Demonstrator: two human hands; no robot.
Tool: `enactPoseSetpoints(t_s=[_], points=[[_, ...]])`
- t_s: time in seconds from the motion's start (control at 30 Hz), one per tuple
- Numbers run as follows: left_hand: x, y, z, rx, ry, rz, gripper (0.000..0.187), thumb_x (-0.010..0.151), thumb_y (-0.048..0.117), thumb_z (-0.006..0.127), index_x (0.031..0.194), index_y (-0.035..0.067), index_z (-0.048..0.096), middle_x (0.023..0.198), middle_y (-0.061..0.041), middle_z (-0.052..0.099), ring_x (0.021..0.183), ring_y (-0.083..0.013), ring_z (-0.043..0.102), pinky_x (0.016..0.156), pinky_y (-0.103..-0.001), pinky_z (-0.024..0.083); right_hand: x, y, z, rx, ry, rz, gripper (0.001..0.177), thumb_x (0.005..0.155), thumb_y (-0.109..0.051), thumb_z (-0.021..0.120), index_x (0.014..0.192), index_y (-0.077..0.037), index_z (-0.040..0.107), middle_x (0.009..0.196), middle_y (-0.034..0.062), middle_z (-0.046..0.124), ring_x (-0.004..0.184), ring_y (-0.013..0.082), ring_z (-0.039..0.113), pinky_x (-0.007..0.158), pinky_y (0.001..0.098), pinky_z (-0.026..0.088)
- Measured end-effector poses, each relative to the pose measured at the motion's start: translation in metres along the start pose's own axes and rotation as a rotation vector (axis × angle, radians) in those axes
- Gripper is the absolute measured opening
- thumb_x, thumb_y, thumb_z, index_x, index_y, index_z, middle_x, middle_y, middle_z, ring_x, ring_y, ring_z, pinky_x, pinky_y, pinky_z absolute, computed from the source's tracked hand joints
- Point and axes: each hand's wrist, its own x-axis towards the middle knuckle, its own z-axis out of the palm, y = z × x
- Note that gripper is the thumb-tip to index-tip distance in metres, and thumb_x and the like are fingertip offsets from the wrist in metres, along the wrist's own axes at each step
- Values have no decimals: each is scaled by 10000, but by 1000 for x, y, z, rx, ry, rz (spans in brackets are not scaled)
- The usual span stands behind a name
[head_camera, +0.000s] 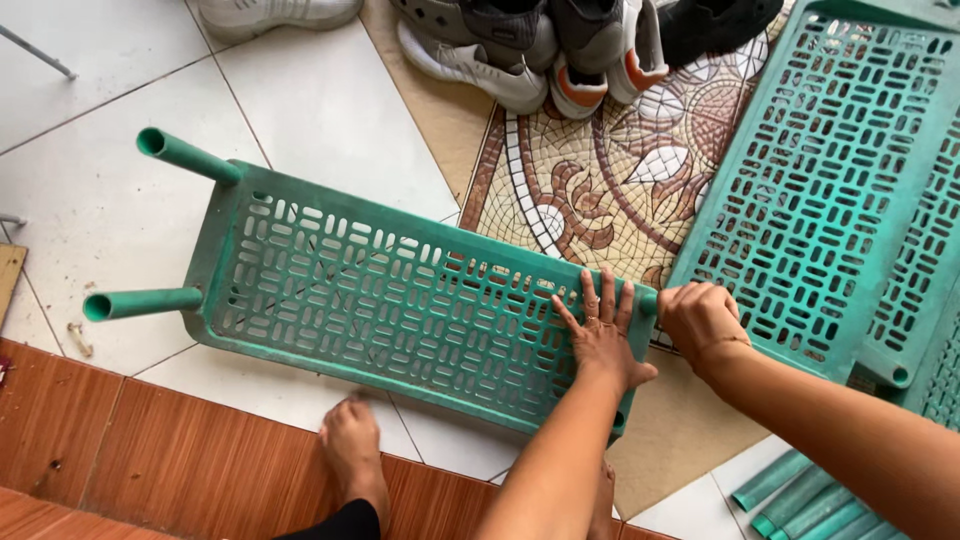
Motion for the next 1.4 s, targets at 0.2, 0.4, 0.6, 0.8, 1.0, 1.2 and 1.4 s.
enactPoseSetpoints(t_s=[0.2,0.4,0.6,0.8,1.0,1.2,1.4], points=[[-7,-3,5,14,82,-5,1392,664,814,689,1642,210,-96,1684,-153,-262,1504,-448,-289,1066,-837,-77,59,54,0,987,-746,-24,288,814,-278,775,1016,-94,686,806,26,696,694,165,683,515,329,493],[-3,-1,3,-9,66,-13,1415,642,813,705,1652,225,-95,1698,-136,-255,1521,-426,-282,1082,-820,-70,98,34,40,1044,-919,-72,268,827,-290,762,1005,-97,708,901,36,720,775,198,702,574,370,522],[-1,1,10,-5,48,-26,1417,637,806,716,1647,226,-92,1690,-127,-253,1513,-434,-271,1062,-833,-67,54,-18,37,334,-297,-20,254,840,-302,748,994,-101,730,996,46,744,856,230,720,633,410,551],[0,1,9,-24,68,-17,1380,645,798,710,1643,245,-66,1696,-106,-229,1528,-426,-251,1079,-837,-67,21,-18,16,109,8,7,316,946,-329,646,1141,-81,656,937,84,761,812,217,756,604,367,604],[-4,5,10,-35,123,-1,1410,637,796,718,1652,198,-57,1708,-147,-216,1526,-451,-240,1078,-829,-60,37,69,47,1431,-567,49,705,901,-614,592,1319,-49,647,1207,198,731,1029,354,754,844,448,636],[-4,2,6,-41,94,-1,1448,624,767,756,1656,174,-70,1699,-166,-228,1518,-460,-251,1069,-834,-73,12,23,118,2547,-668,41,582,788,-339,721,1249,-20,567,1244,243,735,1093,314,754,904,436,594],[-1,4,20,-24,150,-18,1438,602,774,748,1641,179,-48,1687,-162,-211,1512,-461,-239,1062,-844,-82,-12,-72,94,2010,391,493,599,760,-16,710,1335,-33,540,1202,143,673,1059,247,679,833,364,572]])
